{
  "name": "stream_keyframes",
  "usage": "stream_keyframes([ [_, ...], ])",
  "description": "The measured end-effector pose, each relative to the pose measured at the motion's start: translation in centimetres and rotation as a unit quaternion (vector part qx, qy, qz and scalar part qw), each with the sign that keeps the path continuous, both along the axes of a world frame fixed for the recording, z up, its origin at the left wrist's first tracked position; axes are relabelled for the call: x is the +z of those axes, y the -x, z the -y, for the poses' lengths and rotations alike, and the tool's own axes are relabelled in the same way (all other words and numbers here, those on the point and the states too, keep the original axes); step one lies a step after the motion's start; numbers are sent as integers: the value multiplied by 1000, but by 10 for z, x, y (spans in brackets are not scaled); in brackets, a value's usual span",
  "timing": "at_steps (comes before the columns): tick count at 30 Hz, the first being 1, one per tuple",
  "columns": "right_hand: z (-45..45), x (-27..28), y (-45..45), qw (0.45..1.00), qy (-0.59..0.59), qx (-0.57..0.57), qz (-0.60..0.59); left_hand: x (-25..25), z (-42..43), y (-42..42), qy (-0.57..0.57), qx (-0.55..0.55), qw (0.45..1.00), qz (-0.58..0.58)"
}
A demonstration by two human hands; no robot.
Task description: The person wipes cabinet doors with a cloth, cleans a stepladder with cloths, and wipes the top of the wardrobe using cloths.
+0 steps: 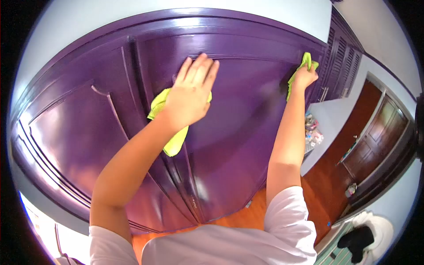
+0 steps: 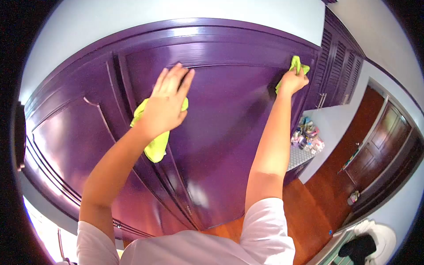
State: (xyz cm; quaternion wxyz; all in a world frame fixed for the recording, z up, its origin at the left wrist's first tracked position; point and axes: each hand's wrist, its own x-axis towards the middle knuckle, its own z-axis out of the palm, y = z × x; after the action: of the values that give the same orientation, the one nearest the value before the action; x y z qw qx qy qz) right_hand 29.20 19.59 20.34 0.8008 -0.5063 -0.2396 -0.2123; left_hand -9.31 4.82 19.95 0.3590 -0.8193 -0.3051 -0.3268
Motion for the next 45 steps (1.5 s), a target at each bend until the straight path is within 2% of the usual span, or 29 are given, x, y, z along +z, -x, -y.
stream_keyframes([
  [1, 1, 8, 26, 999, -38, -28, 23, -5, 1, 3, 9, -1, 1000, -2],
  [3, 20, 18, 84, 986, -28, -113, 115, -15, 5, 10, 26, -4, 1000, -7],
  [5, 35, 13, 138, 980, -31, -89, 175, -22, 10, 19, 7, 24, 999, 19],
  [9, 73, -15, 251, 929, -50, -5, 366, -27, 20, 53, -4, 78, 995, 59],
  [12, 88, -11, 302, 908, -85, 79, 403, -29, 24, 69, -25, 112, 991, 71],
  [15, 96, -13, 333, 868, -94, 91, 479, -29, 24, 83, -25, 114, 988, 101],
  [17, 92, -35, 347, 860, -102, 79, 494, -29, 26, 90, -23, 123, 985, 120],
  [21, 97, -72, 351, 843, -43, 156, 513, -26, 34, 109, -16, 147, 981, 129],
  [25, 106, -18, 355, 887, -130, 139, 421, -16, 46, 128, -11, 176, 973, 147],
  [27, 116, 17, 370, 886, -152, 146, 413, -12, 49, 138, -24, 199, 968, 147],
  [31, 118, 58, 422, 871, -148, 75, 462, -7, 56, 167, -46, 244, 956, 158],
  [34, 128, 74, 458, 855, -128, 47, 500, -6, 63, 199, -52, 280, 942, 180],
  [38, 132, 78, 517, 828, -169, 56, 531, -9, 74, 234, -47, 322, 923, 205],
  [40, 138, 80, 547, 817, -178, 95, 540, -10, 79, 246, -40, 332, 918, 212],
  [42, 140, 82, 585, 807, -202, 135, 539, -12, 83, 256, -41, 358, 910, 206],
  [45, 134, 88, 646, 805, -307, 155, 484, -19, 85, 269, -53, 374, 904, 198],
])
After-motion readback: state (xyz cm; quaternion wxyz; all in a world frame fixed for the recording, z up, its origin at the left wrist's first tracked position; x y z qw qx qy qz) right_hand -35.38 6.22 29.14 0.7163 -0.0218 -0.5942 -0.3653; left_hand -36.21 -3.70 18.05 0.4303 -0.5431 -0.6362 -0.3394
